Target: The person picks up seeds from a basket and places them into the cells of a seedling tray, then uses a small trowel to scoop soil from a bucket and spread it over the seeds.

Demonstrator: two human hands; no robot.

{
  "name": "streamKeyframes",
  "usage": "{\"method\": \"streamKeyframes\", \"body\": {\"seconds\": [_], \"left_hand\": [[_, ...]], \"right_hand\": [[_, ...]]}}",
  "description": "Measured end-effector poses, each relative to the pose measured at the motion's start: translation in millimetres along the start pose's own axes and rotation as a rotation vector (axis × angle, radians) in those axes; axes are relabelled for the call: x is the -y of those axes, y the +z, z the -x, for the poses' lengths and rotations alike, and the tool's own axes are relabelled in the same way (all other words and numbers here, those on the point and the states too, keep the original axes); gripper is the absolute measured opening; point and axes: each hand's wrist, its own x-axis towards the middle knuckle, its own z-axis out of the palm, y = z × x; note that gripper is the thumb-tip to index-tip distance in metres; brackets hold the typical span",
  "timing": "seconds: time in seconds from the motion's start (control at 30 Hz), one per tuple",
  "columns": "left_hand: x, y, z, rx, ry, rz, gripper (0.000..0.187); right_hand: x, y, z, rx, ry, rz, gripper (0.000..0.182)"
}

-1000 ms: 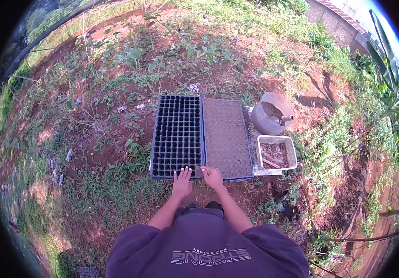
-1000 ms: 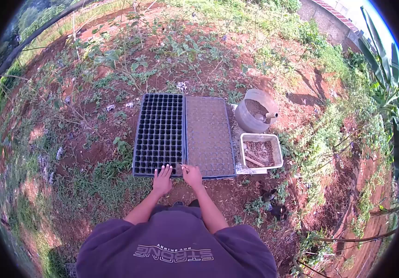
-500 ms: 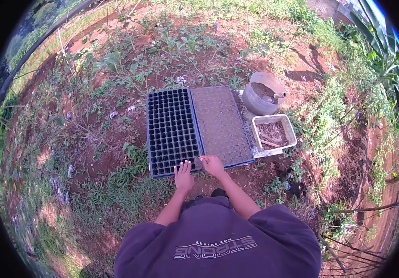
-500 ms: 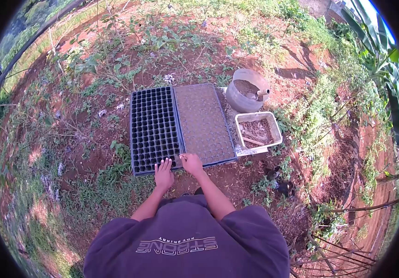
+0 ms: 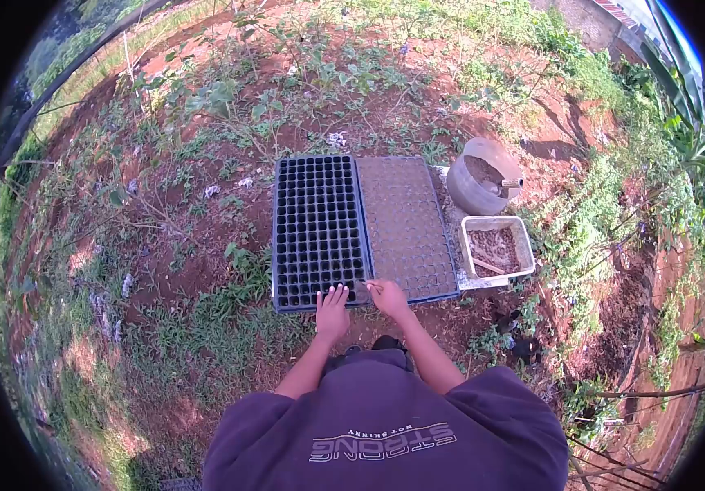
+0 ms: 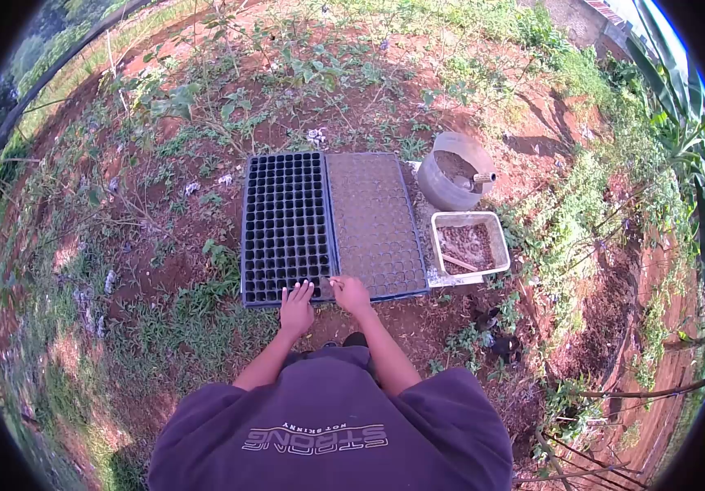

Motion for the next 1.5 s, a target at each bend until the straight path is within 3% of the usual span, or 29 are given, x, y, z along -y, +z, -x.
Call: {"method": "streamKeyframes", "body": {"seconds": [1.5], "left_hand": [[-1,-4,2,0.062,-0.022,0.030,0.061]], "right_hand": [[-9,1,-4,-0.018,-0.070,-0.030,0.022]]}}
